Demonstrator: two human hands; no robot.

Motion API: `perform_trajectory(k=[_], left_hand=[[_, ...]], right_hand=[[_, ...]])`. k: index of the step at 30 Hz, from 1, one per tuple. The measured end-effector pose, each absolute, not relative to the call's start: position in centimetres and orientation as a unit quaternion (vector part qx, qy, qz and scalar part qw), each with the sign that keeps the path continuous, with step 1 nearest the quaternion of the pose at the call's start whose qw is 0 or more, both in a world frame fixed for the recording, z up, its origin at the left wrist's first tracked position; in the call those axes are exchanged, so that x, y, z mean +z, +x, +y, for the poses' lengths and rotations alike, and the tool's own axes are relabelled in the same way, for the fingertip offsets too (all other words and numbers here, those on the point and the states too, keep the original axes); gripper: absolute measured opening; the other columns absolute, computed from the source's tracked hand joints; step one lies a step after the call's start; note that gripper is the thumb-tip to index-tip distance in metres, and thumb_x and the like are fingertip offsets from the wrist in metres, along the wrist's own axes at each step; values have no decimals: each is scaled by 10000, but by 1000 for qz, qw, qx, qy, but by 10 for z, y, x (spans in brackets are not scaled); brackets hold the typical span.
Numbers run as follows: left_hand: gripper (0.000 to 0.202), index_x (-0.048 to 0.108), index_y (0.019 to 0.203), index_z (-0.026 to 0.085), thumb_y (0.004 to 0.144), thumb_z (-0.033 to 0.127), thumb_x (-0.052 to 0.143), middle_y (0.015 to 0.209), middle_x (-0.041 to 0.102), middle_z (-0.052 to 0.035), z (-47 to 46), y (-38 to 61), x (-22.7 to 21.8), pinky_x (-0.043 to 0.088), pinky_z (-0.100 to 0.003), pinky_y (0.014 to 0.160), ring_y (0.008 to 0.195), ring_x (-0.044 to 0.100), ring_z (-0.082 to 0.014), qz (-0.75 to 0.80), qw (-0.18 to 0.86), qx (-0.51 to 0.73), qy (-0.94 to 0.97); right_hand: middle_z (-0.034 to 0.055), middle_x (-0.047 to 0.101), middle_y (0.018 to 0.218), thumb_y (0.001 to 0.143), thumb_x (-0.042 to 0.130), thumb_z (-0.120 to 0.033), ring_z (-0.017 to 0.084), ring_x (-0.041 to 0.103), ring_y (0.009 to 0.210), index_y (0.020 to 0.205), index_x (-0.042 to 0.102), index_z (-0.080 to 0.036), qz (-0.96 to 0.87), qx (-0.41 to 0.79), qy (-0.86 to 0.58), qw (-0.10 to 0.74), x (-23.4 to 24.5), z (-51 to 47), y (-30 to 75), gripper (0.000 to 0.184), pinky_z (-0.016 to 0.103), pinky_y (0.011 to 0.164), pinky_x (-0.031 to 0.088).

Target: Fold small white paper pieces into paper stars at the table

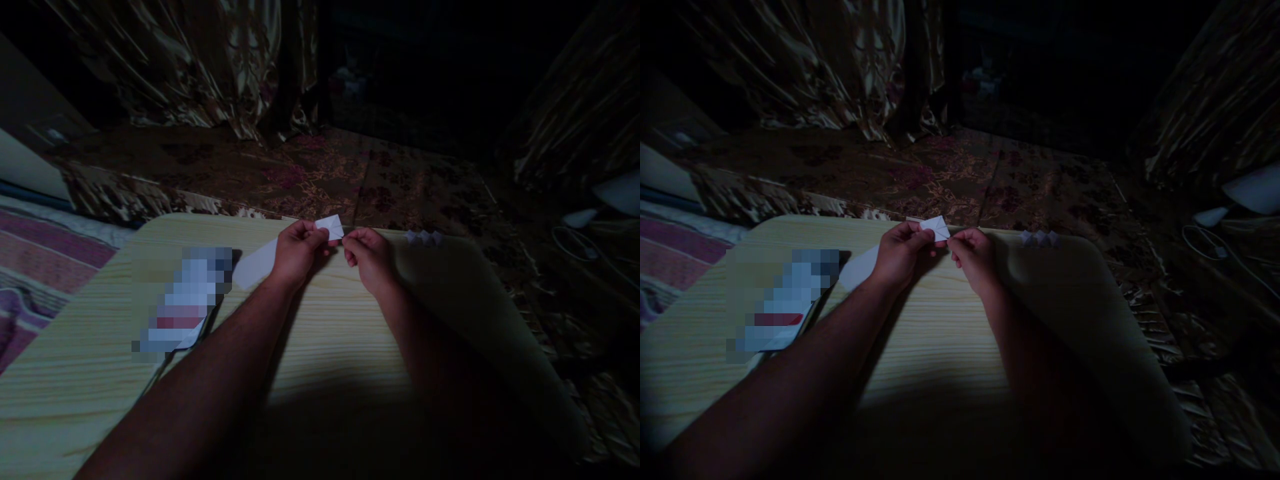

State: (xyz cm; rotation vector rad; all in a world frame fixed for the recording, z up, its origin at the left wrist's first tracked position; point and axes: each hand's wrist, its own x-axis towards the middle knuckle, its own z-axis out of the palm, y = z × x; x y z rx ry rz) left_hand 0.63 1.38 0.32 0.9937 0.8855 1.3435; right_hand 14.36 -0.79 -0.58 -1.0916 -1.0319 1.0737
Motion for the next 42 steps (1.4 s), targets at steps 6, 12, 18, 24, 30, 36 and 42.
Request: perform_trajectory(k=[6, 12, 18, 24, 30, 36, 42], left_hand=[[256, 573, 741, 162, 668, 317, 764, 669, 638, 6, 16, 5, -2, 443, -213, 542, 547, 560, -90, 385, 554, 589, 446], [251, 571, 741, 171, 680, 330, 755, 606, 559, 36, 16, 5, -2, 367, -203, 502, 502, 467, -69, 390, 527, 590, 471], [254, 554, 749, 172, 668, 307, 754, 621, 624, 15, 15, 6, -1, 386, -211, 499, 494, 512, -84, 403, 544, 572, 464], [245, 586, 801, 164, 659, 272, 753, 639, 654, -1, 14, 6, -4, 397, -212, 486, 496, 546, -102, 405, 536, 545, 501], [270, 625, 822, 157, 624, 268, 772, 655, 656, 2, 14, 6, -5, 392, -209, 482, 504, 545, -103, 403, 539, 525, 521], [290, 638, 792, 154, 583, 259, 809, 696, 666, 0, 14, 7, -4, 421, -221, 529, 553, 563, -109, 389, 556, 529, 509], [261, 662, 733, 131, 578, 279, 811, 704, 679, -20, 12, 7, 0, 432, -223, 551, 580, 568, -113, 392, 551, 512, 529]], right_hand=[[-47, 579, 549, 691, 708, -329, 66, 463, 446, 757, 574, -183, -453, 459, -492, 585, -3, -11, 142, 209, 193, 413, 334], [-36, 623, 614, 674, 740, -328, 84, 534, 489, 812, 553, -192, -446, 457, -480, 601, -4, -10, 141, 269, 191, 410, 354], [1, 685, 739, 684, 726, -299, 119, 636, 591, 866, 529, -189, -447, 463, -463, 609, -2, -10, 142, 290, 189, 429, 392], [-3, 676, 686, 697, 703, -280, 112, 622, 591, 821, 553, -181, -460, 451, -470, 603, -2, -10, 141, 218, 190, 454, 408], [-5, 663, 647, 712, 681, -286, 116, 624, 600, 778, 582, -178, -461, 432, -488, 602, -3, -10, 139, 160, 195, 474, 420], [-17, 649, 655, 707, 683, -281, 113, 607, 589, 786, 590, -188, -468, 414, -490, 609, -2, -11, 138, 153, 196, 458, 413], [-44, 614, 620, 709, 658, -236, 98, 562, 553, 770, 573, -204, -481, 387, -484, 619, -1, -10, 138, 109, 205, 480, 419]])
